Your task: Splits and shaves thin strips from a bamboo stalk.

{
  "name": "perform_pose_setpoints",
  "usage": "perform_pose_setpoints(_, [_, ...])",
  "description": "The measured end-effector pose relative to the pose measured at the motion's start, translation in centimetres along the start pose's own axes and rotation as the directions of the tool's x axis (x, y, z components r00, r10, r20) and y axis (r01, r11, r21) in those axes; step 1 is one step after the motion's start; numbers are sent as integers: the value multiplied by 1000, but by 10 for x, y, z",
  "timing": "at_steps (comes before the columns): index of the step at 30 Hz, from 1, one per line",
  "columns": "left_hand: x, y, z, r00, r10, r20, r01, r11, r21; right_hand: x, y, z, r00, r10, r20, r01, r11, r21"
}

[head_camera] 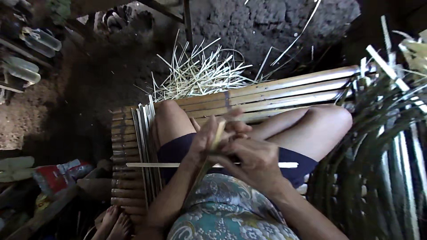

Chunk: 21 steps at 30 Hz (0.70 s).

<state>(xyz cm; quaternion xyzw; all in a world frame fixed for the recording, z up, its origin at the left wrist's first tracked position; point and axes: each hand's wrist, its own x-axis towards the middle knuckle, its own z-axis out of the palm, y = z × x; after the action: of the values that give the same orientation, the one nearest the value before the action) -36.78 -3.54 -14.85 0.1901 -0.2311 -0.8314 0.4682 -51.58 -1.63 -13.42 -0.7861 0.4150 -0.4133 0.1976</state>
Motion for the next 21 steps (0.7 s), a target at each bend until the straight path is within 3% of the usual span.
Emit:
perform_pose_setpoints(1, [-5,-1,6,1000,0,-29,0,1000,29,7,6,-4,999,32,-37,-33,999,-8])
perform_pose_setpoints(3, [-12,-9,23,938,74,-340,-77,997,6,11,13,-4,993,107,-38,-107,994,9])
perform_pose_setpoints(5, [-11,-10,22,734,74,-675,-166,983,-72,1,8,5,985,152,77,-159,983,97])
perform_pose_setpoints(6, [-7,-5,14,628,36,-777,-198,973,-115,-7,2,13,984,124,127,-141,981,130])
perform_pose_setpoints(7, [-3,2,8,594,-23,-804,-191,967,-169,-14,-4,20,987,63,148,-82,989,127])
perform_pose_setpoints(8, [-6,4,1,688,-41,-725,-159,966,-206,-17,-8,25,989,-2,147,-14,994,105])
perform_pose_setpoints(10, [-13,6,-10,933,22,-360,-62,993,-100,-10,-7,24,992,-49,120,42,997,66])
perform_pose_setpoints(11, [-14,6,-11,979,34,-201,-39,999,-18,-2,-2,18,995,-34,96,29,998,51])
perform_pose_setpoints(12, [-15,5,-6,990,27,-140,-21,999,45,7,4,12,997,-5,77,2,999,46])
perform_pose_setpoints(14, [-15,1,7,965,15,-262,-6,999,36,18,12,5,997,42,57,-43,999,25])
perform_pose_setpoints(15, [-13,-1,9,922,32,-385,-39,999,-9,17,13,7,997,48,58,-50,999,23])
perform_pose_setpoints(17, [-6,-1,-4,752,33,-658,-149,981,-121,1,5,17,992,19,123,-24,999,38])
perform_pose_setpoints(18, [-4,0,-13,683,-4,-730,-206,958,-198,-9,-1,24,987,-23,161,16,999,44])
perform_pose_setpoints(19, [-5,2,-18,684,-22,-729,-234,940,-248,-17,-6,28,980,-72,188,65,997,41])
perform_pose_setpoints(20, [-8,3,-19,748,-2,-664,-208,949,-237,-19,-9,31,973,-109,202,106,994,27])
perform_pose_setpoints(21, [-14,3,-20,858,29,-513,-134,976,-170,-15,-8,31,973,-121,198,122,992,10])
